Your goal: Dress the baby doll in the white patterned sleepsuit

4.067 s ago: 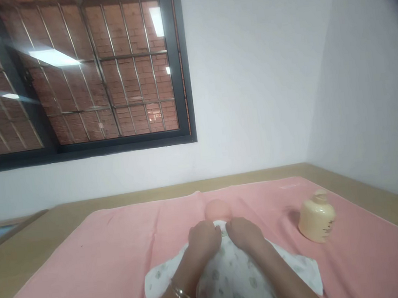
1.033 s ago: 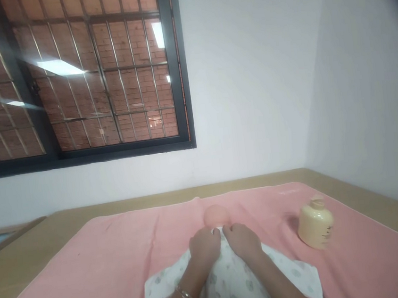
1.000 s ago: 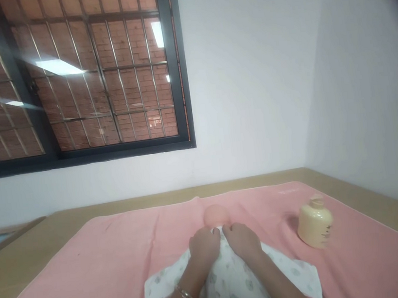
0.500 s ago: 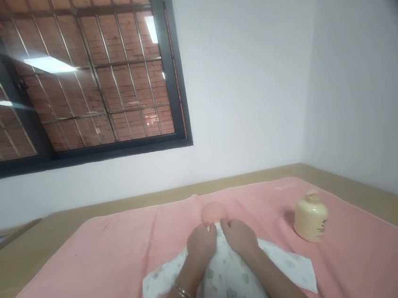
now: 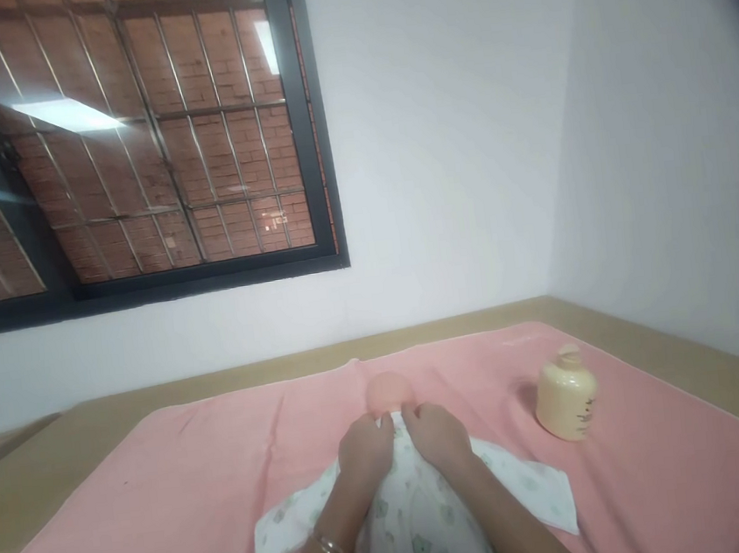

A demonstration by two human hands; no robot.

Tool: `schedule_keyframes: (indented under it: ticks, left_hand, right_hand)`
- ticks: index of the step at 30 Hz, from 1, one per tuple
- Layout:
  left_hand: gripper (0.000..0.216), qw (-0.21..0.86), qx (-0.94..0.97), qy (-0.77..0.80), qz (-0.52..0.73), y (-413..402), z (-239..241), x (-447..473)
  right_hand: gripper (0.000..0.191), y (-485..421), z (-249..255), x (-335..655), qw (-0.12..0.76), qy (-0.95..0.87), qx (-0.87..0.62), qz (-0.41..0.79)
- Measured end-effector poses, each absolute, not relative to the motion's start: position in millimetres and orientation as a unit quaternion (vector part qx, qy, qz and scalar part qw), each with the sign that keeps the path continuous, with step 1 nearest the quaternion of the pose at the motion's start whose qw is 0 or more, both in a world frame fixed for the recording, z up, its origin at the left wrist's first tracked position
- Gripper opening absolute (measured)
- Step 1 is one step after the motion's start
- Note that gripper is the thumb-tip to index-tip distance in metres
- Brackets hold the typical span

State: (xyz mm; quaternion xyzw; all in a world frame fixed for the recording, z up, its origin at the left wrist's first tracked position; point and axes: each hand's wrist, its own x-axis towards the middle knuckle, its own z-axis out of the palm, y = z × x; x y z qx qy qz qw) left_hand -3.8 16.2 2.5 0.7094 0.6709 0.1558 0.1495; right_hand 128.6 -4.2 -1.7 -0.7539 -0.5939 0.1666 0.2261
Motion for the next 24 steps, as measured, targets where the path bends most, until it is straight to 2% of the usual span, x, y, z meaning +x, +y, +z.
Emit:
schedule_keyframes:
  ticks: [24]
  left_hand:
    - [0.055,0.163,0.707,0.669,0.164,17.3,1.6,-4.4]
  right_hand:
    - [0.059,-1.3,-4.0,129.5,0.248,-0.589,-0.749,0.176]
